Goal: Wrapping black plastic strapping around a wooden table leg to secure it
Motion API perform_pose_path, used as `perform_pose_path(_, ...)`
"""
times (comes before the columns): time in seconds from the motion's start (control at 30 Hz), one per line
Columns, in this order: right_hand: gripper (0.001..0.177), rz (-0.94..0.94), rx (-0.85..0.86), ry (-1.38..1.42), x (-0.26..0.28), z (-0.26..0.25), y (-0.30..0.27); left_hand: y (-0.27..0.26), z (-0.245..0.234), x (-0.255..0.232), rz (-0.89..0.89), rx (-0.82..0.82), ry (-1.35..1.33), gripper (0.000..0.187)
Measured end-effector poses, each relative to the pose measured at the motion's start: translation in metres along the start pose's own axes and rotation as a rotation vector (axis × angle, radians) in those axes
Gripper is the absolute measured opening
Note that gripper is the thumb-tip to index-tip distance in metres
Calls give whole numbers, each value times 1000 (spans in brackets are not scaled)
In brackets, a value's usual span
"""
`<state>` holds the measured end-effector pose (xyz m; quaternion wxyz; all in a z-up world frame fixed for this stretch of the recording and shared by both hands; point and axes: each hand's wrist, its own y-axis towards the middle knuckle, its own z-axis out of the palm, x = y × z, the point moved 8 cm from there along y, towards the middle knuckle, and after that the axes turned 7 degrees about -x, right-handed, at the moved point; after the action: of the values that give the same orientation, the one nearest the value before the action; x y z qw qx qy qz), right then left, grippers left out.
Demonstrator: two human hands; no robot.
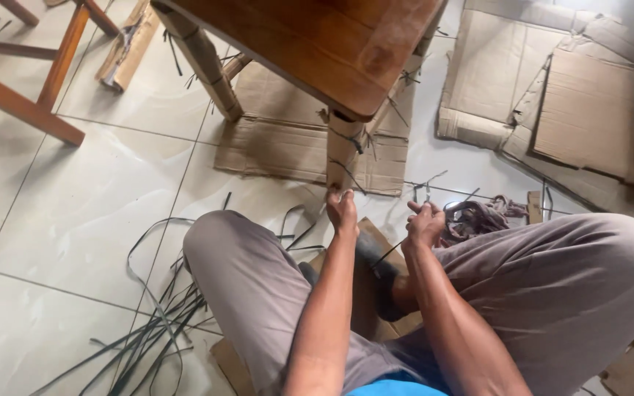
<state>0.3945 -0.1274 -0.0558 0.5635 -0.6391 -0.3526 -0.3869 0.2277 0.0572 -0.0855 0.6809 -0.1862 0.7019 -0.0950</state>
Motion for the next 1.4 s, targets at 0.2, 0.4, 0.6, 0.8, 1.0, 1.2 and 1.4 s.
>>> perform_pose_path(0.2,36,-69,158,-13,32,36,-40,16,2,20,12,-42,61,33)
perform_pose_path(0.4,42,-55,265,-70,-6,76,-38,25,-5,15,-37,-39,82,46)
perform_pose_path(0.6,43,-88,435,-327,-9,127,-70,39,-11,-11,15,-29,197,37)
perform_pose_path(0.8,36,-210,498,-659,-10,146,-79,96,-1,19,-124,-48,-169,26)
perform_pose_path(1.0,34,-399,471,-771,-5,157,-74,97,21,-21,-142,116,-152,33)
perform_pose_path(1.2,37,-598,534,-1012,-55,175,-23,94,35,-31,-318,209,-326,22)
perform_pose_path(1.4,32,-671,574,-1032,-51,180,-16,111,68,6,-423,755,-429,15)
